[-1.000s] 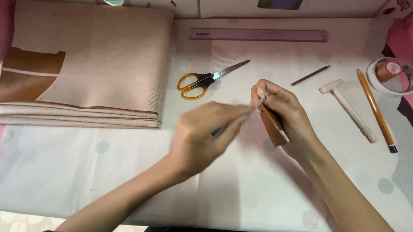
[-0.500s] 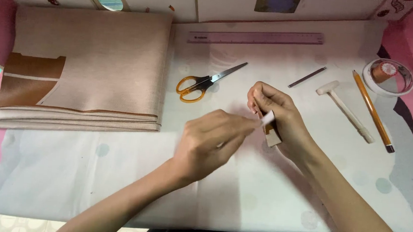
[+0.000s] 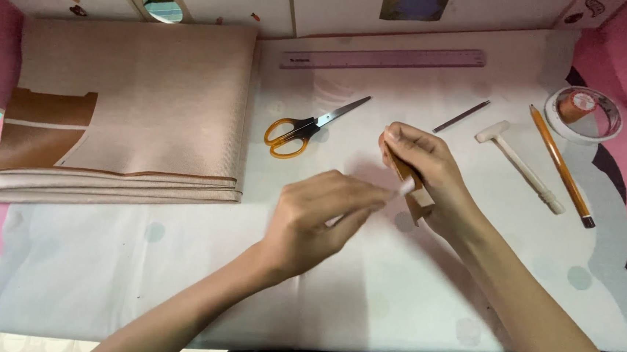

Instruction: Hand-sewing, trimming with scissors, and assembling a small leather component.

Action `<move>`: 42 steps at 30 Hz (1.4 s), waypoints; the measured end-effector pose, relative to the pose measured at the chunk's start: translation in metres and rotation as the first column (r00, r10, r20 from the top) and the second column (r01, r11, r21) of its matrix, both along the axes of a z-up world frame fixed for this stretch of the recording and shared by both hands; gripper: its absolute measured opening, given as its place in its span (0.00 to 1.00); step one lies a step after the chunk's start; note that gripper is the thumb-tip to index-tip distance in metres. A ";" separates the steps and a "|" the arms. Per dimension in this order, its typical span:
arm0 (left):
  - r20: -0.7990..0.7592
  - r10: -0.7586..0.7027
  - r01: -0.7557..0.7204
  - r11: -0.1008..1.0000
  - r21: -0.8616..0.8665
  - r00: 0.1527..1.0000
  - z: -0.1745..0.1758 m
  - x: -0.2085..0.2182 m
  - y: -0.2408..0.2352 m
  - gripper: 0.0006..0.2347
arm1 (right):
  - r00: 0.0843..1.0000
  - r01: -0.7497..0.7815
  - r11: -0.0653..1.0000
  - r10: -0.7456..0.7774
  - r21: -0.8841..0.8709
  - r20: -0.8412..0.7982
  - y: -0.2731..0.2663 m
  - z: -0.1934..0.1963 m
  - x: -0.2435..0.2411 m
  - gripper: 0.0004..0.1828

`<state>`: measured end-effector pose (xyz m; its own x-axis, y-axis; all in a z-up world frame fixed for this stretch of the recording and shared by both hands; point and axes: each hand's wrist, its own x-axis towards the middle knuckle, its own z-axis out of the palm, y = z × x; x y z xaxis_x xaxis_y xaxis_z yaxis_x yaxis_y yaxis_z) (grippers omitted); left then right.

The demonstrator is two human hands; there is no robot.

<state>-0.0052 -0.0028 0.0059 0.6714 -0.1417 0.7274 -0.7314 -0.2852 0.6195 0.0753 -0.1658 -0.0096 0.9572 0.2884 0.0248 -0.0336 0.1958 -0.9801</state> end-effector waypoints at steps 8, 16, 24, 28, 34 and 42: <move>-0.088 0.154 -0.159 0.985 -0.060 0.984 0.001 0.011 0.005 0.06 | 1.000 -0.002 1.000 0.002 -0.031 0.013 -0.003 -0.002 0.000 0.19; -0.161 0.067 -0.071 0.997 -0.021 0.985 -0.005 0.012 0.012 0.06 | 0.994 0.113 0.993 -0.112 -0.030 0.017 -0.003 0.005 -0.003 0.18; -0.299 0.514 -0.369 0.826 0.426 0.804 0.003 0.040 0.045 0.10 | 0.956 0.273 0.960 -0.277 -0.056 -0.099 -0.008 0.001 -0.001 0.13; -0.159 0.405 -0.304 0.847 0.436 0.900 -0.009 0.040 0.040 0.14 | 0.952 0.262 0.965 -0.260 -0.012 -0.162 -0.010 -0.003 0.002 0.13; -0.470 0.187 -0.132 0.980 0.146 0.863 -0.019 0.037 0.029 0.12 | 0.936 0.192 0.979 -0.162 0.068 -0.312 -0.009 -0.011 0.003 0.14; -0.672 -0.072 -0.191 0.932 -0.309 0.737 -0.013 0.052 0.043 0.11 | 0.886 0.169 0.959 -0.045 0.230 -0.462 -0.014 -0.016 0.016 0.09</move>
